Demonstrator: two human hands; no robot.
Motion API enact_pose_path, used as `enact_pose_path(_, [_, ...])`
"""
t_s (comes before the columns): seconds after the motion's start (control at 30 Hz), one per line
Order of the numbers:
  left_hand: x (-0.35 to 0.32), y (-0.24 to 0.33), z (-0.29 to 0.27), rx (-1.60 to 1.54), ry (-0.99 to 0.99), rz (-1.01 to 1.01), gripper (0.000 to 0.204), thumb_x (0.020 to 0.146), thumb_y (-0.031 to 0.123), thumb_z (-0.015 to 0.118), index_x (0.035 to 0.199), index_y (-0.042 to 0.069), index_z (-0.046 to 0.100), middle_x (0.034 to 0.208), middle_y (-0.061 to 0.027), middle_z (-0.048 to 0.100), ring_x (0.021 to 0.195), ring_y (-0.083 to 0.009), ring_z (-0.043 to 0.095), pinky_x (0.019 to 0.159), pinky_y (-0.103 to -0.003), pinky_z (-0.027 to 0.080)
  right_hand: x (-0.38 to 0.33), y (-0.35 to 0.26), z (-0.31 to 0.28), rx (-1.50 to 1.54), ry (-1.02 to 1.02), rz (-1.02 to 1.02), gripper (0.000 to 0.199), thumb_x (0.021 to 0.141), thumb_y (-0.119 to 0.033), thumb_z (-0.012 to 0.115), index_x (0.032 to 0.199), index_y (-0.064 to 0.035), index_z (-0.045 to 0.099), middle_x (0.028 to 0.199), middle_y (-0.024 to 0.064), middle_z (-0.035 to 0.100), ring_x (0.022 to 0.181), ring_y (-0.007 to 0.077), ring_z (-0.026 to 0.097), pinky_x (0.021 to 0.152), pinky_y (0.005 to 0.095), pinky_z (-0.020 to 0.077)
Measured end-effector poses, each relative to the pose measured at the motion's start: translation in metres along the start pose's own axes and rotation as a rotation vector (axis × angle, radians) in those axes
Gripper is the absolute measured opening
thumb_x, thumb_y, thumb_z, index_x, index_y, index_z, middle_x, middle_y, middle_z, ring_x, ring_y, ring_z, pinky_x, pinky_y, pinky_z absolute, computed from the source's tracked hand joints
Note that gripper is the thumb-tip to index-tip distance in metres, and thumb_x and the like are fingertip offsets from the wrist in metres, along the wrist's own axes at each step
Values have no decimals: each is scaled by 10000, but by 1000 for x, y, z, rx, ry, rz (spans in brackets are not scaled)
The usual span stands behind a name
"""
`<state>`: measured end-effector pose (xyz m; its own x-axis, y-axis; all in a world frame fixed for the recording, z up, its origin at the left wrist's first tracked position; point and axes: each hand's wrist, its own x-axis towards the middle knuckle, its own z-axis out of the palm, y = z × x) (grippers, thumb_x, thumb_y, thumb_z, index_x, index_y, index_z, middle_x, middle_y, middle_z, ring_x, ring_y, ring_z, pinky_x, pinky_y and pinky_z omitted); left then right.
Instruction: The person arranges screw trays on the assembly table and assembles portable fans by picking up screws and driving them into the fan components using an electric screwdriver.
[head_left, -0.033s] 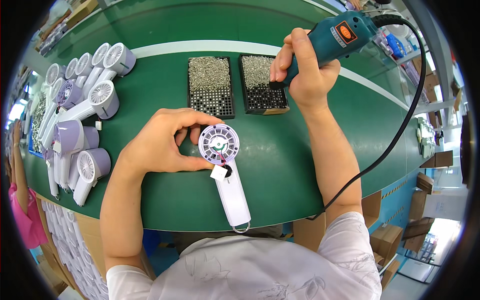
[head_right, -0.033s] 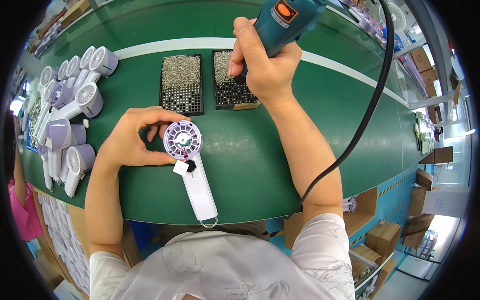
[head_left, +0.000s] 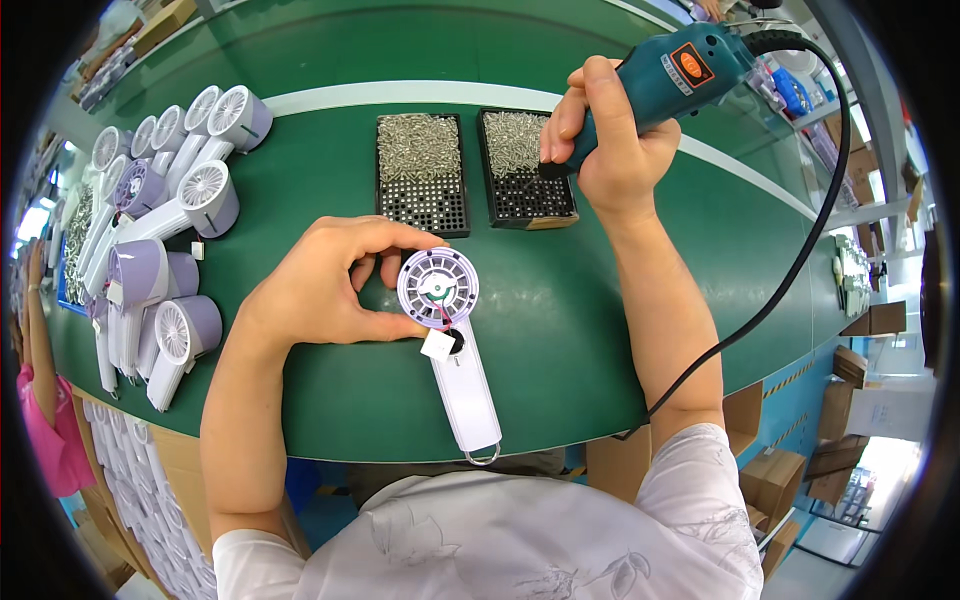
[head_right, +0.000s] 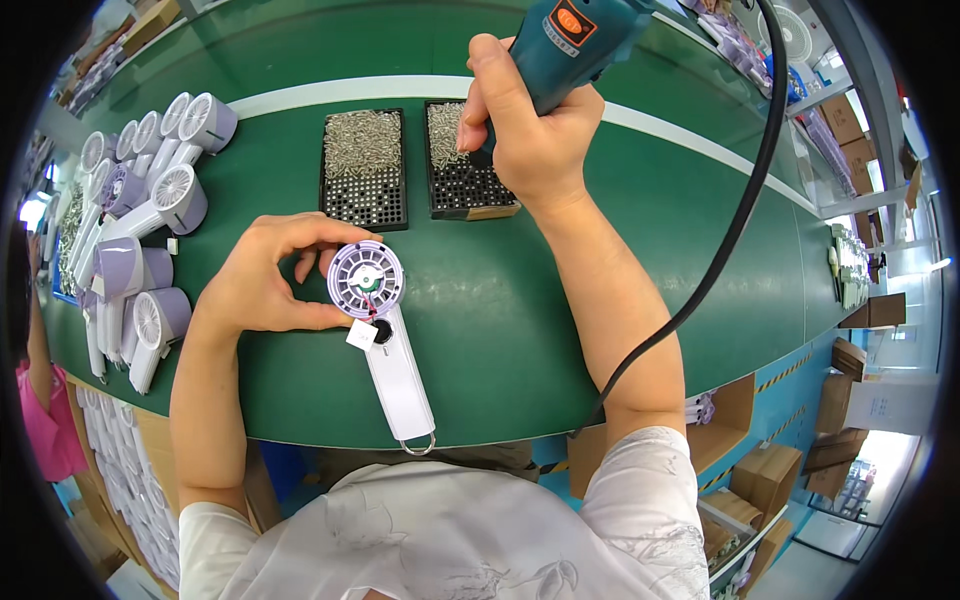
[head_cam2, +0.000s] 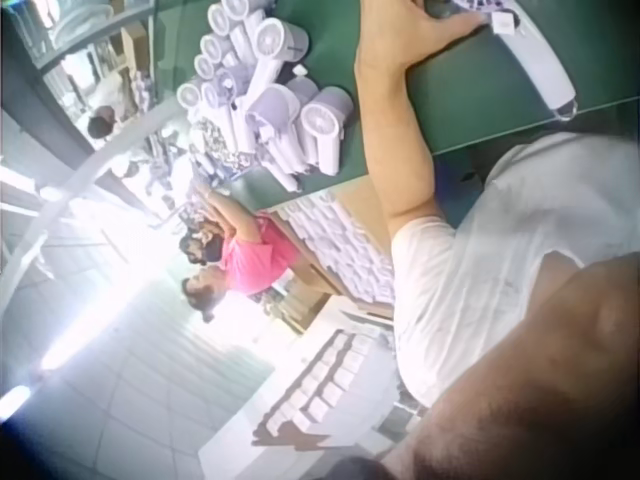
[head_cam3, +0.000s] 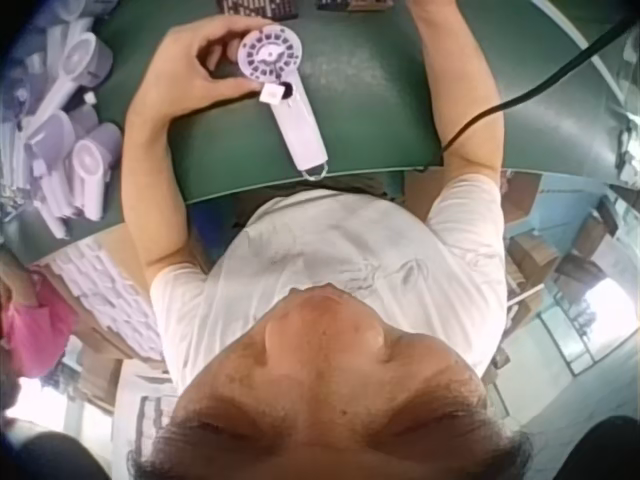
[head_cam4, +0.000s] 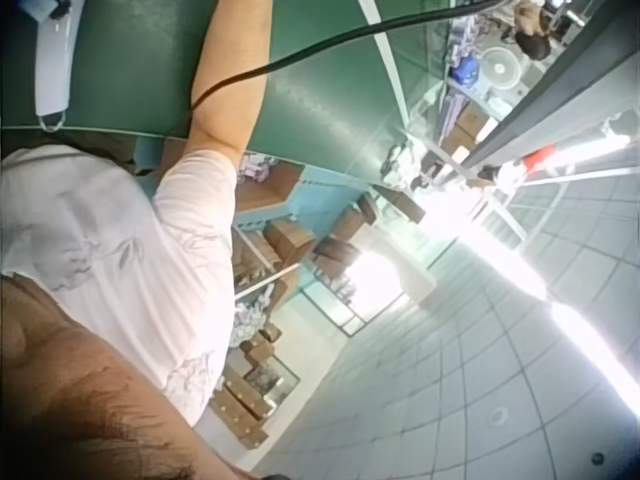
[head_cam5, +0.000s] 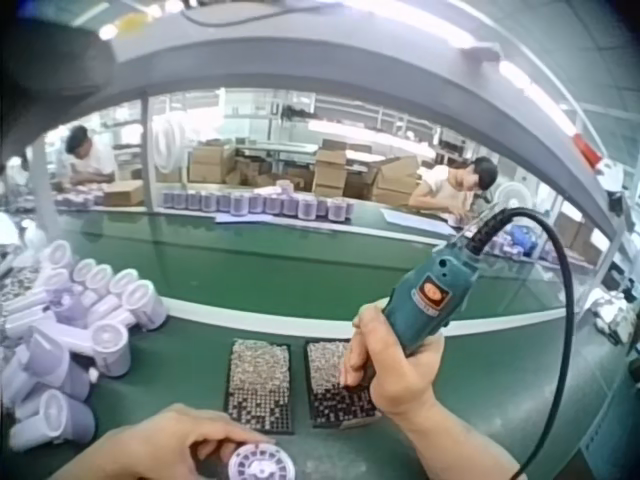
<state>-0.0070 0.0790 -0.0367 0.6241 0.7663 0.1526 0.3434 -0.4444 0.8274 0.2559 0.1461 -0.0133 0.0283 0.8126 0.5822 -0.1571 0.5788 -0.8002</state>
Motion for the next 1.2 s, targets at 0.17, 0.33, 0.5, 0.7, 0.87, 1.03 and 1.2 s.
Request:
enact_pose_path(0.17, [-1, 1, 1, -20, 8, -9, 637, 584, 177, 938, 1185, 95, 741, 836, 17, 677, 608, -62, 479, 533, -222, 378, 1, 1, -4, -6, 11, -16, 199, 1010, -165, 603, 963, 27, 623, 621, 85, 564, 434, 166, 521, 428, 351, 487])
enact_pose_path(0.33, [-2, -2, 0, -52, -5, -21, 615, 597, 177, 928, 1176, 83, 745, 829, 17, 680, 634, -63, 502, 530, -221, 380, 1, -12, 6, 80, 49, 27, 229, 1026, -197, 549, 992, 19, 618, 638, 88, 554, 457, 181, 505, 451, 367, 469])
enact_pose_path(0.5, [1, -7, 4, -70, -9, 29, 608, 607, 178, 923, 1174, 60, 740, 886, 3, 709, 673, -82, 547, 523, -227, 401, 2, -46, 18, 276, -38, 12, 419, 1064, -434, 396, 1041, -115, 667, 630, 21, 496, 460, 159, 428, 455, 323, 395])
enact_pose_path(0.7, [0, -2, 3, -89, -41, -36, 634, 606, 194, 935, 1188, 49, 728, 824, 7, 672, 672, -60, 541, 535, -230, 397, -16, -69, 45, 367, -240, 33, 496, 1080, -483, 324, 1090, -119, 662, 651, 18, 506, 455, 148, 423, 442, 326, 410])
enact_pose_path(0.87, [-2, -2, 6, -120, -37, -51, 669, 612, 209, 958, 1210, 39, 711, 795, 4, 654, 648, -49, 532, 539, -221, 398, -28, -56, 52, 340, -313, -4, 434, 1099, -439, 346, 1122, -74, 579, 662, 53, 521, 460, 165, 467, 443, 346, 453])
enact_pose_path(1.03, [-4, 3, 3, -113, -26, -28, 680, 606, 221, 966, 1208, 38, 709, 773, 8, 632, 640, -50, 526, 531, -219, 394, -34, -57, 58, 323, -307, -1, 395, 1096, -407, 366, 1114, -62, 557, 657, 60, 521, 456, 169, 471, 440, 351, 455])
enact_pose_path(1.2, [2, 8, -2, -125, -70, -81, 610, 634, 235, 936, 1148, -5, 712, 784, -60, 671, 688, -144, 599, 617, -290, 485, -33, -49, 57, 293, -309, -5, 357, 1091, -378, 380, 1114, -59, 539, 652, 61, 518, 454, 168, 472, 437, 348, 456])
